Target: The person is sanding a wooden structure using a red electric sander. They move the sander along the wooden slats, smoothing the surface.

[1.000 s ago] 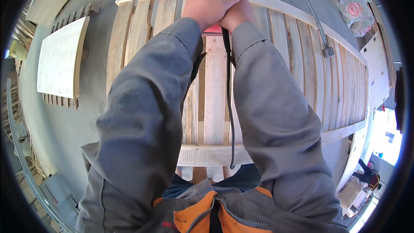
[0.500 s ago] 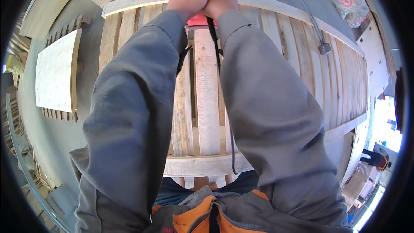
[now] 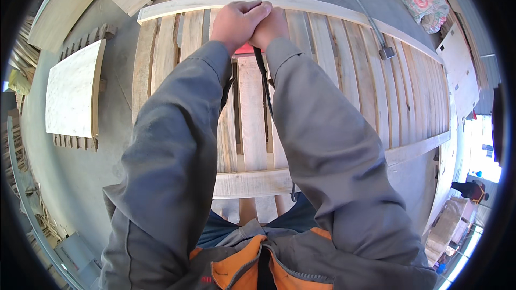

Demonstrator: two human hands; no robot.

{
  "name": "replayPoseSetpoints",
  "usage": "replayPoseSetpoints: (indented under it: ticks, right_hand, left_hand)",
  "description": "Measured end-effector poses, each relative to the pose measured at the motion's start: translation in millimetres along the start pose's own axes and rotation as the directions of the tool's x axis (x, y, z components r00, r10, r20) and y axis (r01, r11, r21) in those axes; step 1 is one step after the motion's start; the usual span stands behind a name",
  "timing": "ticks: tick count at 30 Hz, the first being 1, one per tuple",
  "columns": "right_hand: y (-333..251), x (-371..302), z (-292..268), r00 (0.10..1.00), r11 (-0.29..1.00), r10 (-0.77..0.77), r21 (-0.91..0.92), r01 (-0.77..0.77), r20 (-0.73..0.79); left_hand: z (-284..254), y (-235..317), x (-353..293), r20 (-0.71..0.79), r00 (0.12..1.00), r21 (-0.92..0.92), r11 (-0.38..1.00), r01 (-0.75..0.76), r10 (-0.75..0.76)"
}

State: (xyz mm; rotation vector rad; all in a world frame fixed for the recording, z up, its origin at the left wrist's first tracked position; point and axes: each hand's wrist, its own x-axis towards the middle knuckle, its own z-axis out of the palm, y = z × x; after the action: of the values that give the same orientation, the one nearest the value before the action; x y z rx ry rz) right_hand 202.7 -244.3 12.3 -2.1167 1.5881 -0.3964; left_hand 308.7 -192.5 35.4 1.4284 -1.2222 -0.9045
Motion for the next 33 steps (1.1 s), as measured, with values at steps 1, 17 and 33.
replayPoseSetpoints:
  ticks: [1,17,33]
  right_hand:
    - [3,-6,0,1.0,1.0,-0.001,-0.007,0.001,-0.014]
    - [-11,-106,-11,0.997,0.996,0.066,0.055,-0.065,-0.027]
    - [-10,-196,-11,0.996,0.983,0.094,0.155,-0.094,0.005]
  left_hand:
    - [2,2,-5,-0.003,1.0,-0.008,1.0,-0.025,0.025]
    - [3,19,-92,0.011,1.0,0.084,0.996,0.018,-0.019]
    - [7,25,-173,0.019,1.0,0.149,0.989,-0.008,0.005]
